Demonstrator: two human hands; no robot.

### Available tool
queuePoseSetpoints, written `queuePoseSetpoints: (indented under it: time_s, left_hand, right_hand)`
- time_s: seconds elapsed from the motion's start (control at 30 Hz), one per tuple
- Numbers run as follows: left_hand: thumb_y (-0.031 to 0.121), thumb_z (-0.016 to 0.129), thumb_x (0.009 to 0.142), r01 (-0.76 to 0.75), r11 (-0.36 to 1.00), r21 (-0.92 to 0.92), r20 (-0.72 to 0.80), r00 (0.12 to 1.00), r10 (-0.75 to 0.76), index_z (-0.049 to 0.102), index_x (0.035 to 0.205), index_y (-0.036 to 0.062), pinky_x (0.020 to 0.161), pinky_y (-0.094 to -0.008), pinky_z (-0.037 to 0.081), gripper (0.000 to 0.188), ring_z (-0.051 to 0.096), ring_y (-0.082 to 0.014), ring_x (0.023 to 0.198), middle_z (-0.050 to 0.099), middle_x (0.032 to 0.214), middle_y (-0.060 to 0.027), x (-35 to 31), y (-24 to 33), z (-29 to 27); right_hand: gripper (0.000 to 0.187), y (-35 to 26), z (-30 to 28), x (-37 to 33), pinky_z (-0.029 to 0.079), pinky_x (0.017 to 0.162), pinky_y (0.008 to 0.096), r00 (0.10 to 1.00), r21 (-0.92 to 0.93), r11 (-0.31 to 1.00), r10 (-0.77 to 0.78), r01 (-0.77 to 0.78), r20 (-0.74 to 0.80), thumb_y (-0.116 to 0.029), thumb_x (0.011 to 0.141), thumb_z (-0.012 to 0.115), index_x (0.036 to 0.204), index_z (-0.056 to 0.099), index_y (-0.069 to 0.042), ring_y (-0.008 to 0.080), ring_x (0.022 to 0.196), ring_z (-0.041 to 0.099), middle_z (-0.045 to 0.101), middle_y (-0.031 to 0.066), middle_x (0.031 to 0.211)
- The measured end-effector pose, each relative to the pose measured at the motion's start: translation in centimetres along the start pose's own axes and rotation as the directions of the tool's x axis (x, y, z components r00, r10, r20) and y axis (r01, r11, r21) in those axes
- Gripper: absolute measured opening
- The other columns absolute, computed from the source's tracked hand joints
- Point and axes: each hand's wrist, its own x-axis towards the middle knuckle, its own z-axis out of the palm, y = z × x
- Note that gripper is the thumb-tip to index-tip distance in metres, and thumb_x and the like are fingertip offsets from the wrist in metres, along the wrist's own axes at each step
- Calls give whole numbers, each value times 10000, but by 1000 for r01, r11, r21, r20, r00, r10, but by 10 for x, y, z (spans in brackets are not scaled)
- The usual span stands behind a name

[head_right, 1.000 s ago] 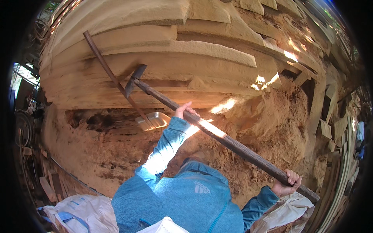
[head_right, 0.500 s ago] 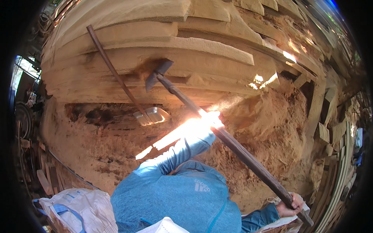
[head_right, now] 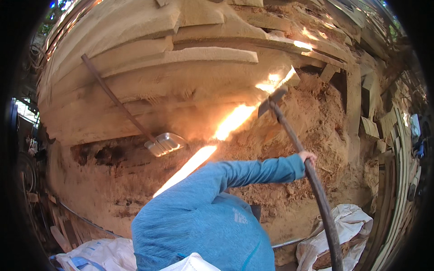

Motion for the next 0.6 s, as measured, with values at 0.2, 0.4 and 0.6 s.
queuePoseSetpoints:
  time_s: [0.2, 0.4, 0.6]
  left_hand:
    - [55, 563, 752, -74, 991, -112, -158, 986, 56, 414, 581, 99, 503, -336, 442, 231, 465, -173, 459, 431, 506, -35, -70, -15, -82]
    - [139, 624, 735, -574, 818, -33, -313, 783, 537, 522, 711, 49, 522, -350, 478, 138, 530, -206, 523, 507, 556, -88, -170, 92, -158]
    - [196, 638, 775, -749, 634, 196, -354, 548, 757, 499, 690, 91, 523, -361, 477, 194, 522, -199, 530, 505, 598, -54, -258, 232, -198]
  right_hand:
    - [182, 47, -46, -21, 337, 437, 197, 993, 85, 993, 68, -77, 101, -211, 875, 473, 716, 449, -126, 57, 474, 373, 353, -61, 553]
    - [313, 212, 2, -82, 328, 558, 232, 661, 562, 421, 671, -712, 335, -42, 760, 557, 576, 334, -165, 66, 489, 354, 348, -47, 528]
    - [331, 297, 147, -183, 385, 585, 279, 344, 611, 127, 905, -781, 251, -96, 822, 547, 567, 344, -154, 85, 484, 375, 357, -43, 521]
